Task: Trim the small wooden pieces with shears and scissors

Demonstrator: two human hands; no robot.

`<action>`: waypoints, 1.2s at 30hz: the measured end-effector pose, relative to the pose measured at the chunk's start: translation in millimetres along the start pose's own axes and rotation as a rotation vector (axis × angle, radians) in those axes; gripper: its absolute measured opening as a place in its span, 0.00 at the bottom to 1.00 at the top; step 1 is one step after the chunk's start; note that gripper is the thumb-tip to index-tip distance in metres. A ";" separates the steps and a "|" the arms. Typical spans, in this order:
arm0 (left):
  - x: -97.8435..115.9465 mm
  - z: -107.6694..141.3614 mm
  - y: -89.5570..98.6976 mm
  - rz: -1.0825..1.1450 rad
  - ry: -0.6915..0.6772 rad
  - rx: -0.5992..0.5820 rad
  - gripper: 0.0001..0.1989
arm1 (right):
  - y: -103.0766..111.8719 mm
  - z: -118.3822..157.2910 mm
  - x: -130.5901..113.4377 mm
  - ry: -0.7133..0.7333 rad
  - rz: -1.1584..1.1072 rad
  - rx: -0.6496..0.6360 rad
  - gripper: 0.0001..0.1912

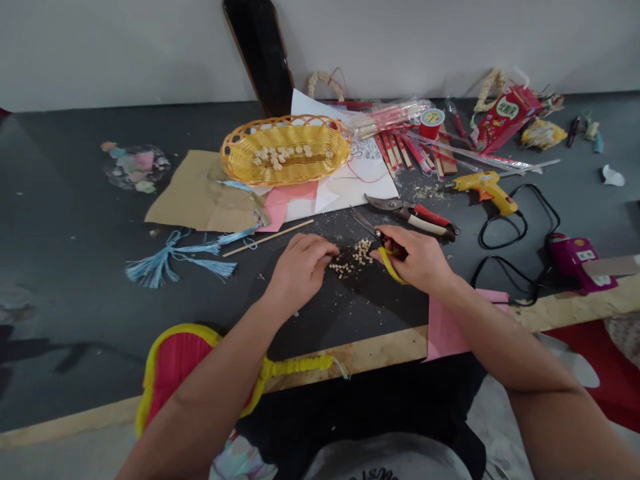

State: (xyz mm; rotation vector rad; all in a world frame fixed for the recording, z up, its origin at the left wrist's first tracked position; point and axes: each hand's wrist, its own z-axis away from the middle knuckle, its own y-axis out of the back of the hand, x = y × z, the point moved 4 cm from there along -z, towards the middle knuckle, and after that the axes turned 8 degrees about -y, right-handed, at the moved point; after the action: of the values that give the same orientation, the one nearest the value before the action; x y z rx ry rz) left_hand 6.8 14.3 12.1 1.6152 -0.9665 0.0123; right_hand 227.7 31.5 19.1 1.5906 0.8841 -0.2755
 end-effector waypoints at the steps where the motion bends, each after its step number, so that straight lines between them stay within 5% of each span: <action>1: -0.8 0.1 0.6 -0.007 0.004 -0.001 0.09 | 0.0 -0.1 0.2 -0.004 0.000 -0.004 0.20; 16: -4.3 -0.4 9.2 0.048 0.023 -0.216 0.07 | -1.0 1.3 0.8 0.002 0.029 -0.030 0.19; 27: -0.9 -0.4 7.3 0.105 0.027 -0.084 0.06 | -2.6 1.1 1.0 0.001 0.057 -0.054 0.19; 36: -0.4 0.7 6.4 0.550 0.416 0.113 0.08 | -4.0 1.8 -0.1 0.029 0.047 -0.050 0.18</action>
State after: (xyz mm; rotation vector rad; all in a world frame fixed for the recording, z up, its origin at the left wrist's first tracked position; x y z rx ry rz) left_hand 2.5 14.2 16.8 1.3253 -1.0590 0.7611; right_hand 225.5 29.7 15.7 1.5700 0.8682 -0.1963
